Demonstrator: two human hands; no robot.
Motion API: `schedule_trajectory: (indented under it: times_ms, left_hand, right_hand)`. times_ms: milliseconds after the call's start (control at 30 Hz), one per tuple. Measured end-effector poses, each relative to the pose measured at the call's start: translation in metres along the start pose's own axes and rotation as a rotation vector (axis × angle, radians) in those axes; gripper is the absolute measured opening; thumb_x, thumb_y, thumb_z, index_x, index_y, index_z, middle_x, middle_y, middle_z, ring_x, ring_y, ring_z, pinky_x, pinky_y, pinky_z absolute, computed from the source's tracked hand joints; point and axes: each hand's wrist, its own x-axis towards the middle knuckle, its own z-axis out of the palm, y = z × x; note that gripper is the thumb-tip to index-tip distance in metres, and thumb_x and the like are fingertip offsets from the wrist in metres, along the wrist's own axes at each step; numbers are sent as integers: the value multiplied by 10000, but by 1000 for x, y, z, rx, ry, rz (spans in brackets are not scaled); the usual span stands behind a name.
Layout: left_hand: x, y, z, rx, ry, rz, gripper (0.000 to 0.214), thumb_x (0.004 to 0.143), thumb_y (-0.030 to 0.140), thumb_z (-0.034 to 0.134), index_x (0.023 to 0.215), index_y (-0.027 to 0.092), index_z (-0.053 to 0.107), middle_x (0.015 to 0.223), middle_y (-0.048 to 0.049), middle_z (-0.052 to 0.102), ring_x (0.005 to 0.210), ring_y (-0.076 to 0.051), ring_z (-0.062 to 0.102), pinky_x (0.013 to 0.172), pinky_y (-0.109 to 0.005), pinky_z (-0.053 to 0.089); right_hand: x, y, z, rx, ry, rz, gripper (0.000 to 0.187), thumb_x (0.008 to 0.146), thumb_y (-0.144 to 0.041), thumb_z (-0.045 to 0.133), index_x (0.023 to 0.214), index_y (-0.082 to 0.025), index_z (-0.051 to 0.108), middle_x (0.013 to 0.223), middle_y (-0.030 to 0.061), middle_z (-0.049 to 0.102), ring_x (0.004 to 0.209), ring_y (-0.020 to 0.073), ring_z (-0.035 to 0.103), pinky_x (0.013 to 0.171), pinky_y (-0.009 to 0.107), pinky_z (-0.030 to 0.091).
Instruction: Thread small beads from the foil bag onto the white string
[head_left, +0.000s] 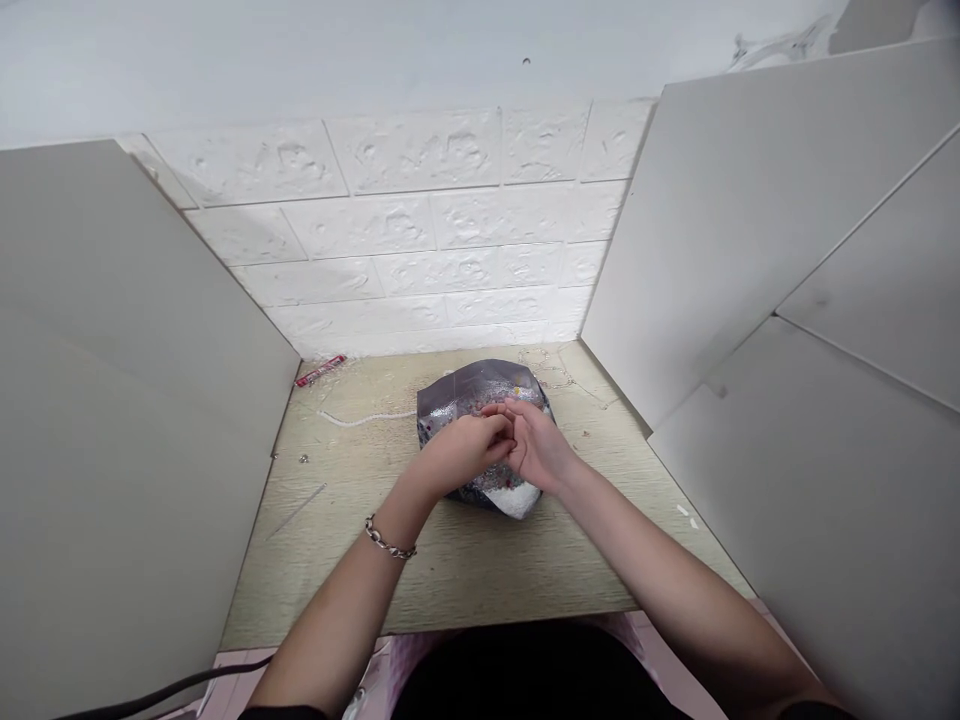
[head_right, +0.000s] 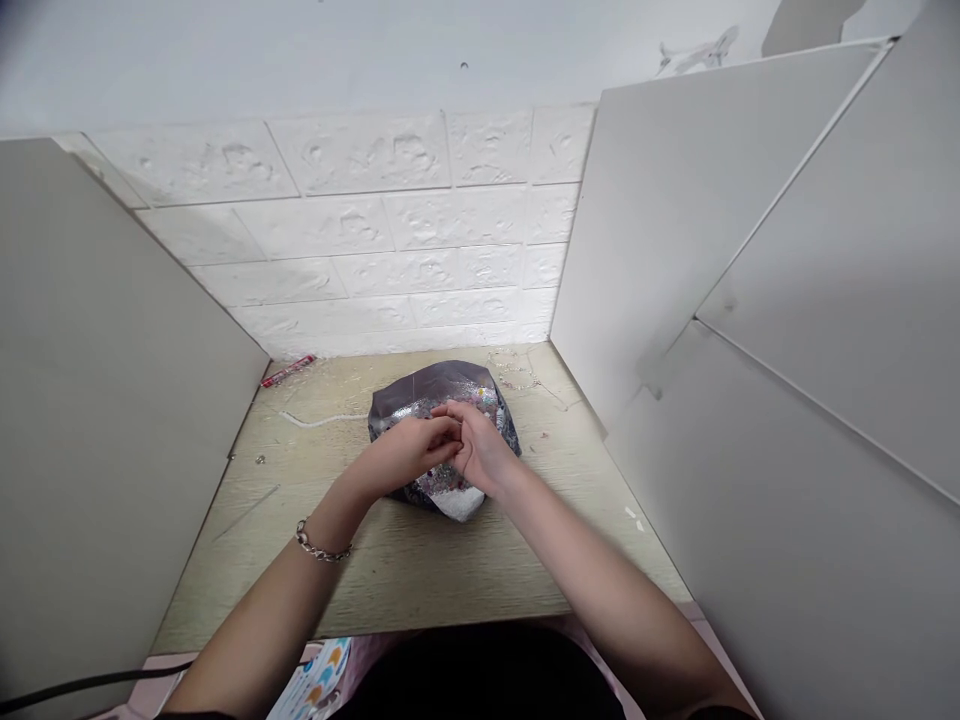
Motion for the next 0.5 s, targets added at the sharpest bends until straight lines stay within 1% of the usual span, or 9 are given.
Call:
schedule_trajectory:
  times_ms: [67, 133, 200, 267, 367, 433, 500]
  left_hand:
    - [1, 2, 1, -20, 27, -20, 150, 753, 260, 426, 809, 183, 542, 751, -17, 598, 631, -130, 538, 554, -215, 365]
    - [2, 4, 2, -61, 61, -32, 146, 743, 262, 440, 793, 175, 546, 742, -17, 598, 629, -125, 533, 567, -218, 364]
    - [3, 8, 2, -173, 95, -55, 146, 738, 273, 449, 761, 166, 546, 701, -9, 588, 606, -111, 513, 557, -210, 355]
    - [4, 11, 1, -393, 141, -89, 161, 736, 295, 460, 728, 154, 536, 651, 3, 561, 570, -89, 481, 529, -193, 341]
    - [4, 17, -2, -813, 223, -144, 192, 715, 325, 501, 704, 133, 516, 602, 13, 514, 494, -52, 416, 469, -167, 309]
    - [4, 19, -4, -1036, 241, -216, 216, 698, 344, 531, 692, 131, 503, 503, 43, 437, 397, -26, 319, 396, -157, 240]
    - [4, 19, -5, -1199, 234, -298, 233, 688, 362, 549, 688, 138, 488, 415, 78, 316, 337, -12, 198, 347, -157, 150]
  right_hand:
    - [0, -1, 0, 10, -2, -14, 164, 738, -240, 435, 716, -124, 549, 571, 16, 557, 503, 88, 518, 453, 177, 413]
    - [1, -2, 0, 28, 27, -31, 147, 739, -219, 431, 719, -127, 545, 570, 19, 562, 508, 90, 523, 460, 177, 419]
    - [3, -3, -1, 49, 62, -53, 125, 733, -199, 439, 719, -127, 540, 582, 23, 568, 523, 92, 530, 472, 178, 426]
    - [4, -3, -3, 67, 86, -84, 105, 724, -192, 455, 718, -126, 537, 607, 31, 573, 548, 96, 536, 493, 186, 435]
    - [5, -3, -5, 67, 128, -164, 78, 712, -195, 479, 725, -139, 531, 609, 15, 555, 544, 87, 516, 510, 194, 439]
    - [3, -3, -5, 26, 156, -233, 55, 700, -201, 500, 736, -166, 522, 524, -34, 484, 473, 70, 456, 510, 208, 440]
    - [1, -3, -5, -44, 164, -283, 57, 690, -224, 521, 738, -195, 513, 442, -77, 371, 399, 59, 362, 494, 227, 433]
